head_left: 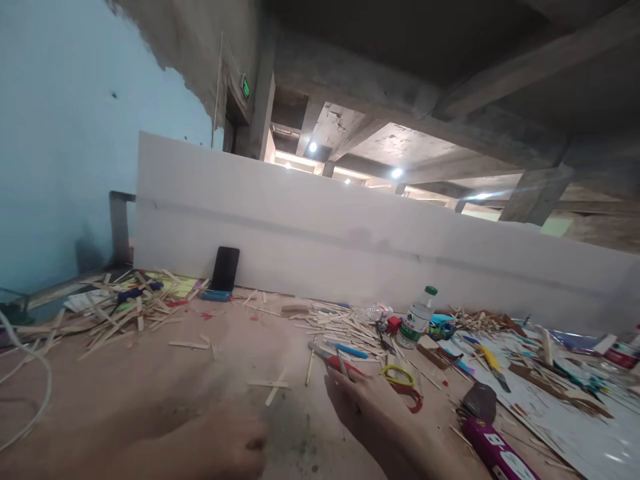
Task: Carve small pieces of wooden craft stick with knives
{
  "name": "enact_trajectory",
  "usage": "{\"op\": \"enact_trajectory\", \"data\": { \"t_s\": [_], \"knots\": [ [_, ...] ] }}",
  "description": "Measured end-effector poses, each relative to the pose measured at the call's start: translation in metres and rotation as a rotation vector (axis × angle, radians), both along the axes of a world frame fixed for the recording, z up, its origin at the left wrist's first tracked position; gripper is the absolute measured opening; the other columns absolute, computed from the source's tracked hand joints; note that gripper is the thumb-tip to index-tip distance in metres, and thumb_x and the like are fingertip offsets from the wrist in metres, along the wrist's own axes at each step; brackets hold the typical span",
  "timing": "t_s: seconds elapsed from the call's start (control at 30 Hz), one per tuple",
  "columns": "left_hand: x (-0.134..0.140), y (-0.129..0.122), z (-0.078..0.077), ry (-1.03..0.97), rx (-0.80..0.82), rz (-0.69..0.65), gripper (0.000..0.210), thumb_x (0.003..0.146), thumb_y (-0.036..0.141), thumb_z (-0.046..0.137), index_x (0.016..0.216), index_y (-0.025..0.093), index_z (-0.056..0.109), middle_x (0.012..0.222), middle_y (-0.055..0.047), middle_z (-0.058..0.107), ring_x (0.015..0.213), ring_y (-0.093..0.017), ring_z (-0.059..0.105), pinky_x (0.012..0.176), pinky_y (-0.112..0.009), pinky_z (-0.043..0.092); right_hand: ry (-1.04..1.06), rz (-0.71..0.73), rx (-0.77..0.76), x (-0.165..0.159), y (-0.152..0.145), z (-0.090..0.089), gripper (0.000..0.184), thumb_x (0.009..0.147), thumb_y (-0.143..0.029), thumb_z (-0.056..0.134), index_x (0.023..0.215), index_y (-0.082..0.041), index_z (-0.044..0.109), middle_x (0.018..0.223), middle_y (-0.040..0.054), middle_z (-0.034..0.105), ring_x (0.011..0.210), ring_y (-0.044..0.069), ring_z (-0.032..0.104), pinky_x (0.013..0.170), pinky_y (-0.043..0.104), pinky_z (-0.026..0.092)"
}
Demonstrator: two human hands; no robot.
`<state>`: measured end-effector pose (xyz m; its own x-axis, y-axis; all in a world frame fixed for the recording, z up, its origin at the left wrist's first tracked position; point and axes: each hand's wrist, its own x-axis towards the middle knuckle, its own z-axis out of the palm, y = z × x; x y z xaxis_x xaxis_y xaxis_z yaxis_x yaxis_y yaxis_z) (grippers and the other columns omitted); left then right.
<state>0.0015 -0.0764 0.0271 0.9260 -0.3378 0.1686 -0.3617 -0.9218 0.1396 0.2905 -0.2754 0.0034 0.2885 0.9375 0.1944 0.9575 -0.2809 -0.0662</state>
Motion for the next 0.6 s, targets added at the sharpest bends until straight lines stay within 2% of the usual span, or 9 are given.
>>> {"op": "enact_trajectory", "data": {
  "t_s": [0.17, 0.3, 0.4, 0.47, 0.53, 0.6],
  "knots": [
    [-0.014, -0.002, -0.004, 0.06, -0.04, 0.04, 0.026, 0.091, -0.002, 0.074, 0.089, 0.022, 0.064, 0.102, -0.001, 0.073, 0.088, -0.016, 0.067, 0.071, -0.028, 0.046, -0.127, 0.082, -0.221, 0.029, -0.009, -0.01, 0.041, 0.111, -0.041, 0.078, 0.145, -0.021, 0.069, 0.137, 0.0098, 0.075, 0.11, 0.025, 0.078, 0.092, 0.046, 0.069],
    [-0.015, -0.004, -0.014, 0.055, -0.094, 0.088, 0.024, 0.091, -0.002, 0.071, 0.089, 0.022, 0.065, 0.1, -0.002, 0.074, 0.086, -0.017, 0.066, 0.073, -0.028, 0.049, -0.211, 0.104, -0.214, 0.037, -0.006, -0.001, 0.041, 0.111, -0.042, 0.077, 0.145, -0.022, 0.07, 0.14, 0.0105, 0.074, 0.114, 0.026, 0.077, 0.096, 0.048, 0.068],
    [-0.004, -0.006, -0.025, 0.036, -0.127, 0.116, 0.009, 0.107, 0.019, 0.072, 0.098, 0.021, 0.071, 0.1, -0.003, 0.074, 0.084, -0.016, 0.067, 0.077, -0.029, 0.058, -0.24, 0.135, -0.171, 0.032, 0.016, 0.008, 0.039, 0.111, -0.041, 0.077, 0.144, -0.022, 0.07, 0.141, 0.0107, 0.074, 0.115, 0.026, 0.077, 0.096, 0.048, 0.068],
    [0.007, -0.007, -0.031, 0.021, -0.144, 0.123, 0.017, 0.113, 0.037, 0.071, 0.111, 0.02, 0.074, 0.11, -0.005, 0.076, 0.089, -0.017, 0.071, 0.082, -0.033, 0.065, -0.243, 0.184, -0.164, 0.027, 0.039, 0.011, 0.039, 0.111, -0.041, 0.077, 0.144, -0.022, 0.07, 0.144, 0.0114, 0.073, 0.119, 0.028, 0.076, 0.099, 0.049, 0.067],
    [0.016, -0.006, -0.031, 0.01, -0.161, 0.124, 0.023, 0.114, 0.042, 0.07, 0.12, 0.021, 0.075, 0.12, -0.007, 0.077, 0.095, -0.018, 0.074, 0.086, -0.036, 0.068, -0.231, 0.234, -0.183, 0.025, 0.063, 0.009, 0.038, 0.11, -0.041, 0.078, 0.141, -0.021, 0.072, 0.142, 0.0104, 0.074, 0.119, 0.028, 0.076, 0.099, 0.05, 0.067],
    [0.021, -0.001, -0.026, 0.012, -0.181, 0.124, 0.024, 0.114, 0.041, 0.071, 0.122, 0.02, 0.075, 0.121, -0.008, 0.077, 0.097, -0.019, 0.075, 0.087, -0.037, 0.068, -0.206, 0.268, -0.195, 0.024, 0.082, 0.006, 0.037, 0.11, -0.042, 0.078, 0.14, -0.021, 0.073, 0.141, 0.0096, 0.074, 0.12, 0.029, 0.076, 0.099, 0.049, 0.067]
  ]
}}
